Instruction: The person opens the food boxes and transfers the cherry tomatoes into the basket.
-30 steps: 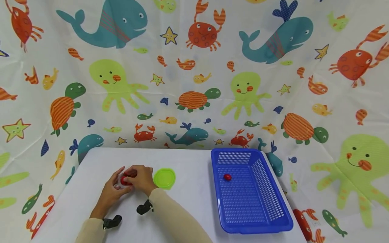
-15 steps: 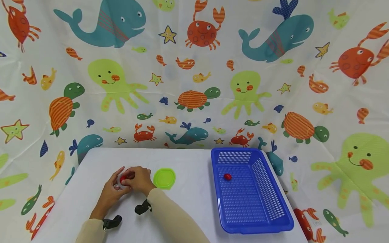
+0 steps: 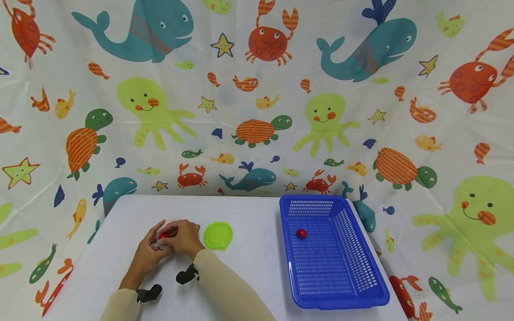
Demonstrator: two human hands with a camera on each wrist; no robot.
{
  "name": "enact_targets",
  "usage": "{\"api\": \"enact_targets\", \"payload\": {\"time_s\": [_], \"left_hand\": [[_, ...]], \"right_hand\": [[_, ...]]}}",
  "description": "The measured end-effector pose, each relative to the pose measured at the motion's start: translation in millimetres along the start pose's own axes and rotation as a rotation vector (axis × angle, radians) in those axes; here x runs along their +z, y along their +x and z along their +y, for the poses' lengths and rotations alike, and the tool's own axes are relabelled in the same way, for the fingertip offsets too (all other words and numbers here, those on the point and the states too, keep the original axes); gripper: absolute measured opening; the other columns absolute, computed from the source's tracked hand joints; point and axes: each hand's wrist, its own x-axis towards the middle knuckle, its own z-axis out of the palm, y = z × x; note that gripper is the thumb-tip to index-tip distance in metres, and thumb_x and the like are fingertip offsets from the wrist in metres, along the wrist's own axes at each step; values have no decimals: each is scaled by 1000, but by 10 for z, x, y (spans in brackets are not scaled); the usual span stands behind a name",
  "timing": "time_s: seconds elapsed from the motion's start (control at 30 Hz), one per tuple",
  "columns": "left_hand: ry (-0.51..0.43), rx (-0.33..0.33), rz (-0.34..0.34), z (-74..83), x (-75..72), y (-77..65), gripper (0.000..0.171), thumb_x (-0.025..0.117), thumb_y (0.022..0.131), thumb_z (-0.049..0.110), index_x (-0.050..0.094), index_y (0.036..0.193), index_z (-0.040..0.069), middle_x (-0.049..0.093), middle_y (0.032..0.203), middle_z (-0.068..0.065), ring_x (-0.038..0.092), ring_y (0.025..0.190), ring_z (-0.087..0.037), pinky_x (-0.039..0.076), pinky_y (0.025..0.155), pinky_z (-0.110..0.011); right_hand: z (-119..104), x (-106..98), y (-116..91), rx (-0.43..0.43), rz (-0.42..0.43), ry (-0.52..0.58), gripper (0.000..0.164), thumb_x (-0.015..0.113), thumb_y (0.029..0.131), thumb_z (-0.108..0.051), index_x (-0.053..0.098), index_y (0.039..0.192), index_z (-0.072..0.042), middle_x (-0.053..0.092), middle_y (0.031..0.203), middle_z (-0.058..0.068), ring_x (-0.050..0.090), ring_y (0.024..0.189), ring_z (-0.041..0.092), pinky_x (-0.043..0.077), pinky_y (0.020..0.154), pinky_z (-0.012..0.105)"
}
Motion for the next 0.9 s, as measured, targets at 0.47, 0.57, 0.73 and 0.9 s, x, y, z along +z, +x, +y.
{"api": "enact_targets", "payload": {"time_s": [0.47, 0.57, 0.73, 0.9], "left_hand": [[-4, -16, 1, 1, -1, -7, 105, 84, 77, 47, 20, 159, 36, 29, 163, -13, 39, 141, -44, 39, 108, -65], [-3, -25, -1, 21, -3, -11, 105, 83, 77, 47, 19, 159, 35, 28, 163, -14, 37, 142, -45, 38, 108, -65], [3, -23, 8, 28, 0, -10, 103, 83, 78, 45, 20, 159, 34, 28, 163, -15, 37, 142, -45, 38, 108, -65], [5, -14, 12, -2, 2, 2, 104, 83, 78, 46, 20, 159, 33, 28, 163, -15, 37, 142, -45, 38, 108, -68]], "right_hand": [[-4, 21, -17, 53, 63, 132, 21, 86, 77, -30, 76, 95, -33, 69, 84, -22, 61, 78, -6, 52, 79, 15], [-6, 20, -32, 47, 78, 143, 21, 85, 78, -30, 76, 98, -33, 69, 88, -22, 62, 79, -5, 54, 75, 13], [-18, 5, -63, 31, 118, 145, 24, 83, 80, -30, 76, 103, -32, 70, 95, -21, 62, 84, -5, 56, 78, 14], [-11, -41, -89, 16, 141, 159, 26, 82, 82, -30, 76, 107, -33, 70, 103, -22, 65, 92, -3, 57, 83, 16]]}}
